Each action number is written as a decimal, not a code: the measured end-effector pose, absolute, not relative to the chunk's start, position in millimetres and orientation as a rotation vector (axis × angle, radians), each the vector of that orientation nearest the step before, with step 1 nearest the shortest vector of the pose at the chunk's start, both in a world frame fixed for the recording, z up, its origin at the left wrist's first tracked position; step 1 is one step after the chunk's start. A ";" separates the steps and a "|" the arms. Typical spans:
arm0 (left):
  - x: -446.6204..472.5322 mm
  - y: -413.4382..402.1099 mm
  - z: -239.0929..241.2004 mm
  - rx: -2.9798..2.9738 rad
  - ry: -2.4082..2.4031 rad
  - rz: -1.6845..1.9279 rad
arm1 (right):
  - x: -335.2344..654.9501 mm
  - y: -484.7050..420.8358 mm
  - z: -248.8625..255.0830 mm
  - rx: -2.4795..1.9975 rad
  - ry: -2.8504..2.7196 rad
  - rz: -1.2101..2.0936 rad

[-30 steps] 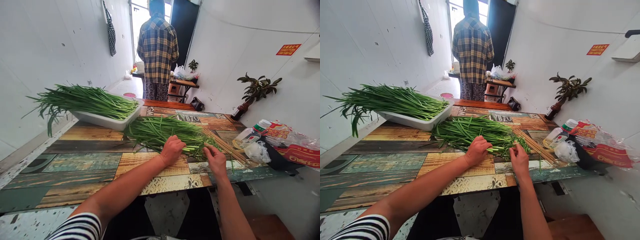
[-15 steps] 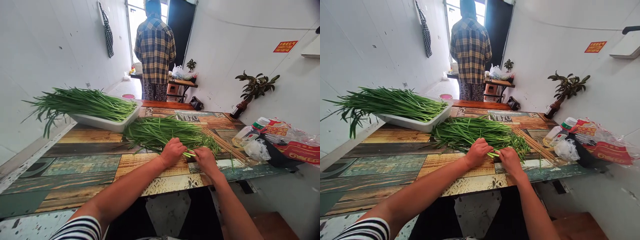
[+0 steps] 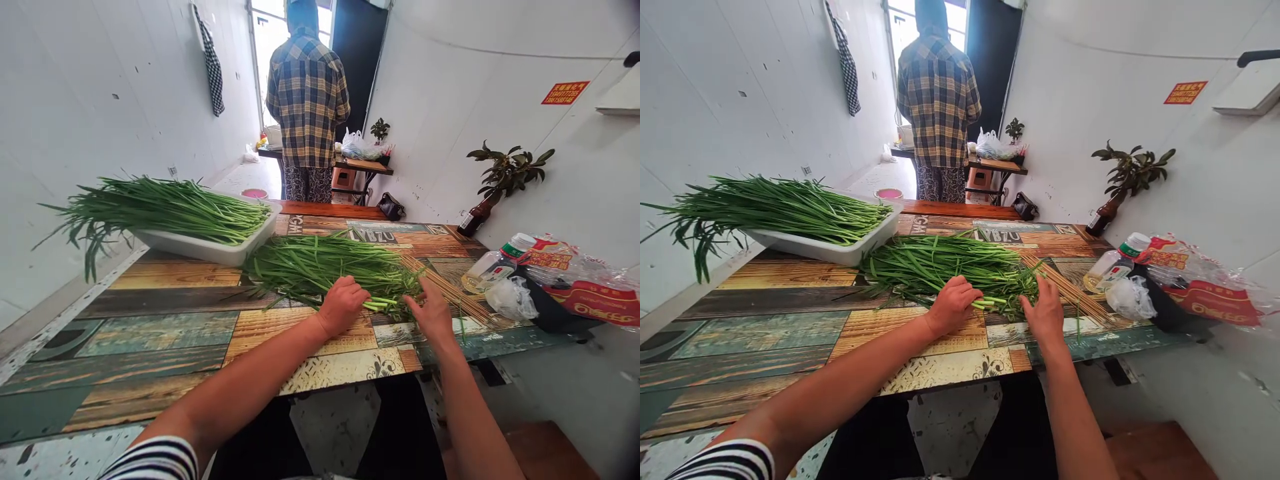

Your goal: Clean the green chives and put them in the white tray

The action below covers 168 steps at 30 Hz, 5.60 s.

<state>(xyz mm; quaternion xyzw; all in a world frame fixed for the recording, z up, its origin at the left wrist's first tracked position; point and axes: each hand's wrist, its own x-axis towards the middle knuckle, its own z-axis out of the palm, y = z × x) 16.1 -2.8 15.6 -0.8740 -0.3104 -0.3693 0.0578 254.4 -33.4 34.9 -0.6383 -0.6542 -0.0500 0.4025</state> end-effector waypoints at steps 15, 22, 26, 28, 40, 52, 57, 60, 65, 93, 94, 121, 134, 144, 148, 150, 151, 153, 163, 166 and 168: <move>13.5 -1.1 15.8 -2.754 -0.937 -0.954 | 234.8 12.7 45.7 -1.565 -2.169 -0.497; 13.3 -3.1 14.6 -2.617 -0.941 -1.251 | 242.4 1.7 43.4 -1.323 -2.174 -0.156; 14.1 -0.9 10.4 -2.507 -1.078 -1.510 | 249.5 -14.2 32.7 -1.385 -2.240 -0.015; 13.7 0.2 8.9 -2.490 -1.126 -1.610 | 253.7 -22.4 31.5 -1.437 -2.304 -0.017; 12.8 2.6 2.0 -2.470 -1.259 -1.744 | 247.0 -42.7 72.0 -1.256 -2.102 0.656; 12.3 1.2 15.9 -2.480 -1.143 -1.422 | 224.6 -17.3 51.2 -1.259 -2.082 0.023; 13.1 0.3 19.4 -2.522 -1.034 -1.332 | 204.0 -47.5 66.8 -1.080 -1.998 0.039; 14.5 1.6 17.0 -2.642 -0.975 -1.233 | 201.1 -53.1 64.0 -1.084 -1.895 0.085; 15.0 -1.2 15.0 -2.669 -1.018 -1.130 | 233.1 -35.6 44.9 -1.412 -1.679 -0.089; 15.9 -3.8 12.1 -2.596 -1.098 -1.299 | 208.1 -35.8 46.0 -1.468 -1.173 0.690; 15.7 -4.0 12.2 -2.601 -1.090 -1.294 | 204.1 -36.0 47.3 -1.450 -1.131 0.731; 11.0 -0.2 12.5 -2.635 -1.066 -1.433 | 267.6 -18.7 34.7 -1.823 -1.789 -0.340; 13.5 -1.7 11.9 -2.688 -1.096 -1.363 | 217.2 -48.8 33.3 -1.353 -2.257 -0.110; 16.6 -2.8 14.1 -2.887 -0.909 -1.227 | 206.0 -44.8 38.3 -1.291 -1.610 0.411; 16.3 -3.0 10.0 -2.830 -0.954 -1.207 | 224.8 -29.8 28.3 -1.497 -1.452 0.209; 16.2 -2.8 8.9 -2.783 -0.945 -1.259 | 237.1 -24.7 29.9 -1.635 -1.449 0.073; 16.3 -2.6 8.6 -2.758 -0.936 -1.288 | 241.6 -24.1 32.6 -1.705 -1.462 0.009; 16.9 -2.0 8.2 -2.708 -0.921 -1.348 | 245.2 -27.0 40.3 -1.804 -1.503 -0.029; 16.8 -2.0 6.2 -2.690 -0.855 -1.397 | 190.0 -47.3 47.7 -1.463 -1.017 0.933; 16.5 -2.1 6.1 -2.719 -0.839 -1.399 | 187.6 -43.7 38.2 -1.308 -0.901 1.013; 16.4 -2.2 6.6 -2.736 -0.859 -1.389 | 190.5 -42.9 33.2 -1.254 -0.951 1.040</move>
